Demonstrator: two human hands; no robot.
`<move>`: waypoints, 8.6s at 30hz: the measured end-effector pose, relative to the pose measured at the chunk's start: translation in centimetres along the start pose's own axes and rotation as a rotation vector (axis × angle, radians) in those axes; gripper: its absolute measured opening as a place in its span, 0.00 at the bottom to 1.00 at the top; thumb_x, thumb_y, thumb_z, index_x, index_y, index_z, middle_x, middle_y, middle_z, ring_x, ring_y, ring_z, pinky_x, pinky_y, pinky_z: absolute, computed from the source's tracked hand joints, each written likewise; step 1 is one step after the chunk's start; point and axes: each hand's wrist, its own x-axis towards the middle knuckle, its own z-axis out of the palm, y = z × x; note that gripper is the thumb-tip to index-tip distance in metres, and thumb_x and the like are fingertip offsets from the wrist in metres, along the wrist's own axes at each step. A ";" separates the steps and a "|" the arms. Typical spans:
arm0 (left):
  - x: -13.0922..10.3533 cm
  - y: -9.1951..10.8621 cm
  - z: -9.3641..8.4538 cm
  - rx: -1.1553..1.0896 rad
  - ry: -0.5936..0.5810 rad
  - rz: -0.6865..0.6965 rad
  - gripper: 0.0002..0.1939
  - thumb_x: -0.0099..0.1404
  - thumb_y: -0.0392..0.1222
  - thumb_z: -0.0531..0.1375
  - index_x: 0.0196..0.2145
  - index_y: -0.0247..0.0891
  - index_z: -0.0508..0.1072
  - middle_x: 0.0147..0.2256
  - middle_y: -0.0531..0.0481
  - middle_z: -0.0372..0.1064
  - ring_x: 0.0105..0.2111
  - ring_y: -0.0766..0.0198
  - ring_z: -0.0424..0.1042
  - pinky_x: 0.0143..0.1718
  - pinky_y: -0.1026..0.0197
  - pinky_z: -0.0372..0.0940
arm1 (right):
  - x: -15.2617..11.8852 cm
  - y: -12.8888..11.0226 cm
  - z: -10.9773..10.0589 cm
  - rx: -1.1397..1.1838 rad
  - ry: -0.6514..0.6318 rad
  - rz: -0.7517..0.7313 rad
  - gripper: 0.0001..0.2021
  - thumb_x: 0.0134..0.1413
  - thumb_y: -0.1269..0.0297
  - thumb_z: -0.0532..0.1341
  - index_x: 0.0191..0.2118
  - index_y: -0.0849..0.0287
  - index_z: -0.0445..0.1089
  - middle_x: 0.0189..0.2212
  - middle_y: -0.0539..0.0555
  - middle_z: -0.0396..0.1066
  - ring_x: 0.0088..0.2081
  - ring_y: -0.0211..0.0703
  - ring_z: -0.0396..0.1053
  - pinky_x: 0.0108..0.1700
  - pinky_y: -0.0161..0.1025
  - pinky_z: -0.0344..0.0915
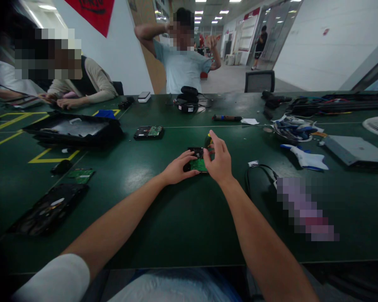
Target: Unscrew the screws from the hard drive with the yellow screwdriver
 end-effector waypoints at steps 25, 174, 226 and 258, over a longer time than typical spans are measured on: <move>0.0 0.4 -0.1 -0.005 -0.006 -0.019 0.34 0.65 0.62 0.66 0.63 0.43 0.70 0.71 0.40 0.58 0.74 0.45 0.51 0.72 0.39 0.56 | -0.2 0.1 -0.2 0.019 -0.017 0.060 0.32 0.67 0.61 0.60 0.73 0.49 0.53 0.60 0.62 0.67 0.44 0.48 0.77 0.46 0.51 0.81; 0.0 0.4 -0.2 -0.006 -0.011 -0.012 0.34 0.65 0.60 0.67 0.63 0.42 0.70 0.71 0.39 0.57 0.74 0.45 0.50 0.72 0.40 0.55 | -0.5 0.2 0.2 -0.012 0.027 0.039 0.31 0.65 0.60 0.61 0.70 0.51 0.55 0.57 0.62 0.69 0.43 0.48 0.76 0.42 0.50 0.81; 0.0 0.1 -0.1 -0.004 -0.009 -0.010 0.35 0.65 0.62 0.66 0.64 0.43 0.70 0.71 0.40 0.57 0.74 0.45 0.51 0.72 0.39 0.56 | -0.3 0.1 0.3 -0.011 0.033 0.031 0.30 0.66 0.60 0.61 0.71 0.49 0.56 0.56 0.61 0.68 0.42 0.48 0.75 0.42 0.50 0.81; 0.0 0.1 -0.1 -0.009 -0.011 -0.013 0.35 0.65 0.61 0.66 0.63 0.43 0.70 0.71 0.39 0.57 0.74 0.44 0.51 0.72 0.38 0.55 | -0.4 0.2 0.2 -0.017 0.016 0.028 0.30 0.69 0.57 0.58 0.72 0.50 0.53 0.60 0.63 0.68 0.45 0.49 0.75 0.48 0.52 0.80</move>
